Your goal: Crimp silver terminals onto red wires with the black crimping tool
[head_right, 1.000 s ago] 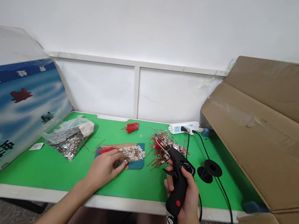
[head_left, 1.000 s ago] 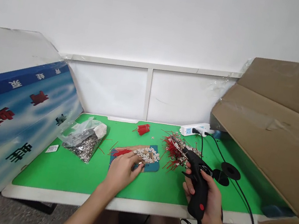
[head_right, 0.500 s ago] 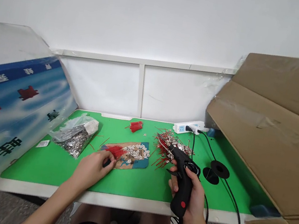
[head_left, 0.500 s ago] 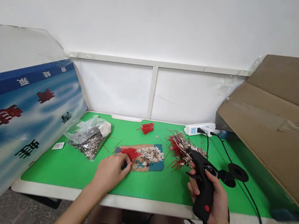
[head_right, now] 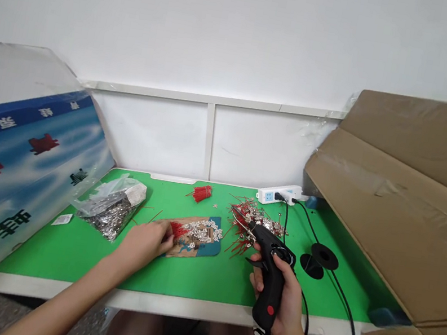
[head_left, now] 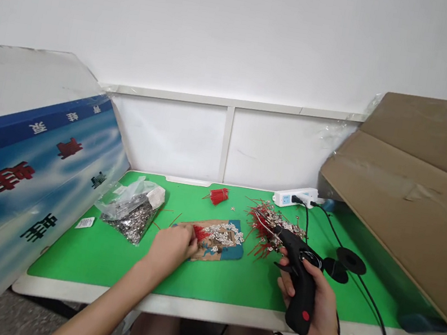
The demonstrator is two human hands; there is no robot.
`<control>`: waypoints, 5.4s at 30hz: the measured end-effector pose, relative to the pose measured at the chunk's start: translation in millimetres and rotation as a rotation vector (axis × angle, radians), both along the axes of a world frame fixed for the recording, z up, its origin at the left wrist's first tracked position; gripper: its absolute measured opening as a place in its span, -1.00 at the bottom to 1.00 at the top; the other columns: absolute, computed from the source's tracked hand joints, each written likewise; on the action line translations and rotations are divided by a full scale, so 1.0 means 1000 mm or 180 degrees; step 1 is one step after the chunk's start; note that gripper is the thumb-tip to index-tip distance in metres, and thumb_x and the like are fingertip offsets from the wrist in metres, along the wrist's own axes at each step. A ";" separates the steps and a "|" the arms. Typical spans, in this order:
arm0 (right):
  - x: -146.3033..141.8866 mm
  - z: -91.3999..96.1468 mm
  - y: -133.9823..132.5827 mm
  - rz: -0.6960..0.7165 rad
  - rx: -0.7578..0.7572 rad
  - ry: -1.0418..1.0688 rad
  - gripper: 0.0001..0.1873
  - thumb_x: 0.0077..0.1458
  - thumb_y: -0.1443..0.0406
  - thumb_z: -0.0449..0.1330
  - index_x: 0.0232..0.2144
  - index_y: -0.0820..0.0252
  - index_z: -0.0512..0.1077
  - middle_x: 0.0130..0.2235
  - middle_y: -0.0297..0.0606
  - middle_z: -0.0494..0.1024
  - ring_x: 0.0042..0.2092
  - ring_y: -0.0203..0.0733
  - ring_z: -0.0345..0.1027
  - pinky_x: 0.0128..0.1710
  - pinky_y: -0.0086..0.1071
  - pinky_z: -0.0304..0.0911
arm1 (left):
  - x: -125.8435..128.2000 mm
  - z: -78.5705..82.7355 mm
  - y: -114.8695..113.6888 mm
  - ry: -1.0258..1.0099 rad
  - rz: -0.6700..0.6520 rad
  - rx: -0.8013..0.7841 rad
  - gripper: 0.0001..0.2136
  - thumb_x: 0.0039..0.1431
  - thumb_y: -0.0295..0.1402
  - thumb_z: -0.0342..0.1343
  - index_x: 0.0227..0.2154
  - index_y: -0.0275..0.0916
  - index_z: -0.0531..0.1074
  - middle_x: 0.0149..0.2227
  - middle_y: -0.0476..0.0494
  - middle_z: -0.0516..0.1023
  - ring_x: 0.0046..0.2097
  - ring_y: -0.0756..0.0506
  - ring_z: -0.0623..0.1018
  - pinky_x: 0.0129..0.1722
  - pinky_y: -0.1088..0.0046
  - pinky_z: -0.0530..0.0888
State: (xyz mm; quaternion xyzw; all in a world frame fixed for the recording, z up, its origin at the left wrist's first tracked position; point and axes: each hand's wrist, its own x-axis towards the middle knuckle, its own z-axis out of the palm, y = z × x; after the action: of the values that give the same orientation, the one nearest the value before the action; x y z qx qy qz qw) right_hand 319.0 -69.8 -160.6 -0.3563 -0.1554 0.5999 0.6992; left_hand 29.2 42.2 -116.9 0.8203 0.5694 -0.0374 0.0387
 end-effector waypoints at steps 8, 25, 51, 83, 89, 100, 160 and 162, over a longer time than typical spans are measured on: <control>0.001 -0.001 0.000 0.0064 -0.0072 -0.0080 -0.61 0.06 0.12 0.35 -0.15 0.29 0.65 -0.28 -0.13 0.61 -0.59 -0.36 0.14 -0.61 -0.42 0.16 | -0.014 -0.010 0.012 -0.0311 -0.0063 0.0330 -0.75 0.48 -0.23 -0.08 -0.15 -0.25 0.44 -0.09 -0.17 0.56 -0.05 -0.22 0.59 -0.19 0.29 0.46; -0.011 0.003 -0.008 0.0559 -0.0354 -0.1048 -0.52 0.00 0.03 0.41 -0.14 0.27 0.65 -0.24 -0.06 0.63 -0.54 -0.34 0.21 -0.55 -0.46 0.12 | -0.016 -0.050 -0.020 -0.2805 -0.0872 0.0155 -0.85 0.41 -0.36 0.03 -0.06 -0.20 0.45 -0.14 -0.10 0.51 -0.12 -0.06 0.50 -0.08 0.39 0.41; -0.008 0.009 -0.014 0.0897 -0.0881 -0.1298 -0.53 0.00 -0.01 0.41 -0.24 0.28 0.67 -0.23 -0.05 0.62 -0.54 -0.38 0.15 -0.65 -0.48 -0.02 | -0.008 -0.054 -0.028 -0.2029 -0.0584 0.0804 -0.91 0.28 -0.39 0.06 -0.34 -0.21 0.43 -0.35 -0.06 0.49 -0.23 -0.11 0.44 -0.23 0.33 0.30; -0.018 0.018 -0.007 0.1154 -0.0974 -0.2153 -0.54 0.01 -0.04 0.35 -0.33 0.28 0.67 -0.31 -0.06 0.61 -0.53 -0.32 0.17 -0.60 -0.42 0.03 | -0.007 -0.054 -0.027 -0.1928 -0.0608 0.0840 -0.94 0.20 -0.42 0.08 -0.38 -0.20 0.42 -0.39 -0.04 0.48 -0.31 -0.09 0.45 -0.28 0.33 0.27; -0.017 0.017 -0.007 0.1167 -0.1013 -0.2150 -0.52 0.00 -0.04 0.36 -0.30 0.28 0.67 -0.32 -0.06 0.61 -0.54 -0.32 0.16 -0.59 -0.42 0.05 | -0.007 -0.055 -0.027 -0.1910 -0.0598 0.0822 -0.94 0.20 -0.41 0.09 -0.38 -0.20 0.42 -0.39 -0.01 0.47 -0.30 -0.09 0.46 -0.28 0.33 0.28; -0.017 0.017 -0.005 0.1152 -0.1070 -0.2146 -0.52 -0.02 -0.02 0.36 -0.23 0.27 0.66 -0.34 -0.08 0.61 -0.55 -0.31 0.16 -0.63 -0.41 0.03 | -0.007 -0.054 -0.027 -0.1897 -0.0566 0.0761 -0.94 0.20 -0.40 0.08 -0.38 -0.20 0.41 -0.38 -0.02 0.49 -0.29 -0.09 0.46 -0.27 0.34 0.27; -0.006 0.014 0.003 0.1404 -0.1481 -0.2088 -0.46 0.00 -0.04 0.34 -0.15 0.29 0.56 -0.47 -0.23 0.49 -0.60 -0.35 0.21 -0.67 -0.50 0.08 | -0.009 -0.051 -0.024 -0.2177 -0.0377 0.0605 -0.92 0.19 -0.38 0.10 -0.42 -0.21 0.40 -0.39 0.00 0.50 -0.28 -0.09 0.46 -0.25 0.36 0.30; -0.007 0.016 0.002 0.1378 -0.1558 -0.2085 -0.45 -0.03 -0.04 0.35 -0.16 0.30 0.55 -0.50 -0.25 0.47 -0.61 -0.34 0.20 -0.68 -0.50 0.08 | -0.009 -0.051 -0.024 -0.2196 -0.0367 0.0617 -0.91 0.21 -0.37 0.10 -0.41 -0.20 0.41 -0.37 0.00 0.53 -0.26 -0.09 0.48 -0.23 0.35 0.31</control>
State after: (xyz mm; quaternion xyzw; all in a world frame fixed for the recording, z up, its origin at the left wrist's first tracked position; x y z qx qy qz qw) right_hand 312.3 -67.3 -144.8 -0.6411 -0.2928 0.6069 0.3673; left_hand 20.1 18.2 -168.2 0.8153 0.4765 0.2936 0.1484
